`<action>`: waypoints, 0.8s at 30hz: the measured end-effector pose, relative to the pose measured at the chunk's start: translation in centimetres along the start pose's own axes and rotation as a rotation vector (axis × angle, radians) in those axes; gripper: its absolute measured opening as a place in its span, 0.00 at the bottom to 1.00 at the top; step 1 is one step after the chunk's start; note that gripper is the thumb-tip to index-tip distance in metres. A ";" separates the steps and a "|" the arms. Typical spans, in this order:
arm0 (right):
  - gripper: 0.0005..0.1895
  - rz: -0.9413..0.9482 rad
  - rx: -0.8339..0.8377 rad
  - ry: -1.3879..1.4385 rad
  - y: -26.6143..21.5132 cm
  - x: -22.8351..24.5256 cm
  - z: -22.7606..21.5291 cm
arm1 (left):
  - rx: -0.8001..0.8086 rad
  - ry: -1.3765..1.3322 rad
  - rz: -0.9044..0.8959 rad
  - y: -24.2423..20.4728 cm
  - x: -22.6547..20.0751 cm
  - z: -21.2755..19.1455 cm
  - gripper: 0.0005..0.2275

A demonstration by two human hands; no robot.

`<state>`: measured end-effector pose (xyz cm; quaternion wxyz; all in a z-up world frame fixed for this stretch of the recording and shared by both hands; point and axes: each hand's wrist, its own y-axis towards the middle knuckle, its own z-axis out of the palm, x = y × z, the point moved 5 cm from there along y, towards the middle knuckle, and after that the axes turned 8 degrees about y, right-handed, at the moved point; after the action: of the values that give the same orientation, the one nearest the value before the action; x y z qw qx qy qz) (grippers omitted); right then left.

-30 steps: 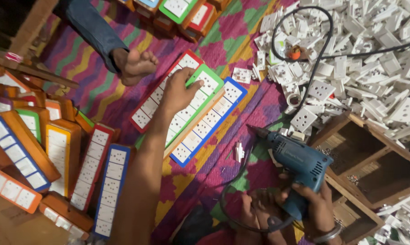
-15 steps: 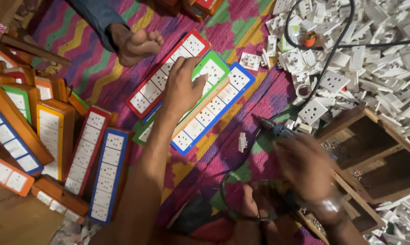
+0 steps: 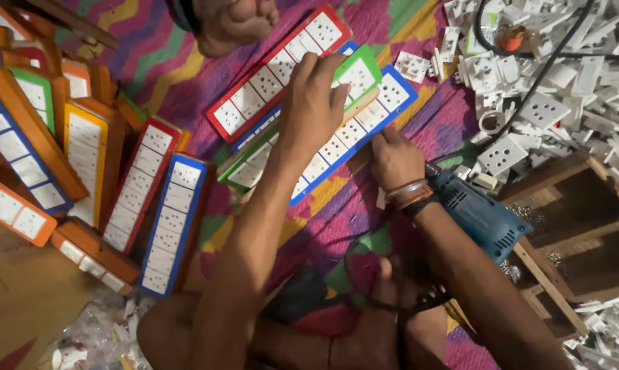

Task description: The person uses a corded electric drill to fasten white socket modules into long wooden power strip housings. They hold the strip steady with one hand while drilling with the other, then flip the strip to inspect the back and manually adjust the internal wiring before continuing.

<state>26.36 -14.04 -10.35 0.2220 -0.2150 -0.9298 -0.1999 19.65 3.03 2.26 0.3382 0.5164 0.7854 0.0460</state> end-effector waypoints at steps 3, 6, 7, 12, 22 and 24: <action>0.07 0.004 -0.013 0.071 0.0 -0.4 -0.5 | 0.012 -0.018 -0.001 0.2 0.1 -0.1 0.18; 0.08 0.232 -0.119 0.575 -1.2 -1.6 -1.7 | 0.007 -0.010 -0.034 -0.2 0.1 0.0 0.18; 0.10 0.414 -0.132 0.852 -1.5 -2.3 -1.6 | 0.000 -0.022 -0.037 -0.2 0.0 -0.1 0.17; 0.11 0.460 -0.174 0.968 -1.4 -1.9 -2.9 | 0.018 -0.033 -0.053 -0.3 -0.5 -0.4 0.17; 0.07 0.206 -0.218 0.230 -0.8 -0.7 -3.6 | 0.017 0.001 -0.052 0.0 -0.7 -0.4 0.18; 0.06 0.222 -0.236 0.180 0.0 -1.9 -3.8 | 0.013 0.004 -0.052 0.0 -0.7 -0.6 0.19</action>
<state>29.18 -16.41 -8.16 0.2983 -0.3223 -0.8468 -0.3002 19.51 2.59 3.07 0.3345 0.4977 0.7996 0.0331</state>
